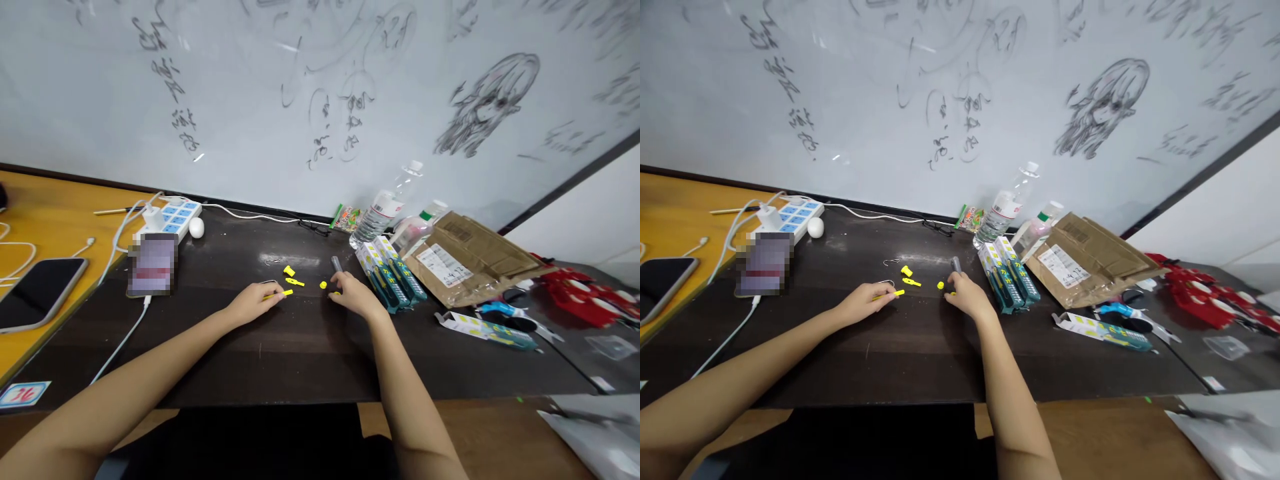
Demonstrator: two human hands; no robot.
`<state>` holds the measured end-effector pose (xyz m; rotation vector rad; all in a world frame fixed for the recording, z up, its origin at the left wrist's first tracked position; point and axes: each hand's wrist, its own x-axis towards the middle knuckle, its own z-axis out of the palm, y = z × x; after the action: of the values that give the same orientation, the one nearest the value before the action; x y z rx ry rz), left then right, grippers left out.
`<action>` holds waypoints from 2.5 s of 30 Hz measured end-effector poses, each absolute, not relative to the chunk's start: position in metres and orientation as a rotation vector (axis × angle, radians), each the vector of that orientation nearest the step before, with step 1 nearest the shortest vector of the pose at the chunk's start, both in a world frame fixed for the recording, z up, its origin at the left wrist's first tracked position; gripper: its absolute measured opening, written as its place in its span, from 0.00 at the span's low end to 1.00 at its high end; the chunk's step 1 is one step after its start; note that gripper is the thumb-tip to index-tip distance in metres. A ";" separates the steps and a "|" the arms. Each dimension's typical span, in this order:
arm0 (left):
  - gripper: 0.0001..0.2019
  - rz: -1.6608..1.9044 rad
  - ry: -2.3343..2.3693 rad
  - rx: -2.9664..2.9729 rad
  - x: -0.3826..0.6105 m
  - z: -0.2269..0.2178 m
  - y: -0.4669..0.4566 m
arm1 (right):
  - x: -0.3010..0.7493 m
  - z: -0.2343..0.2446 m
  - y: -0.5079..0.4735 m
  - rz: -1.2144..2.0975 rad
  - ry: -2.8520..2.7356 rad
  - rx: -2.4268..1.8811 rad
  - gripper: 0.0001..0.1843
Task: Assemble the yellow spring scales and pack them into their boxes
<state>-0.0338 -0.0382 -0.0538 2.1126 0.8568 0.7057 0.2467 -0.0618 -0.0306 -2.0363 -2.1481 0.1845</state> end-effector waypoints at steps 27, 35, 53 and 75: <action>0.10 0.618 0.860 2.128 -0.030 -0.055 -0.043 | 0.216 -0.029 -0.067 0.326 -2.118 -1.949 0.08; 0.11 0.563 0.830 2.195 -0.029 -0.053 -0.047 | 0.179 -0.057 -0.061 1.299 -1.600 -1.175 0.17; 0.12 0.649 0.897 2.210 -0.030 -0.055 -0.043 | 0.169 -0.063 -0.069 1.150 -1.685 -1.062 0.16; 0.11 0.720 0.841 2.260 -0.029 -0.057 -0.043 | 0.167 -0.062 -0.073 1.004 -1.823 -1.158 0.12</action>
<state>-0.0294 -0.0430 -0.0574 2.2599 0.8414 0.7204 0.1666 -0.0733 -0.0616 -1.1585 -1.8230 1.0045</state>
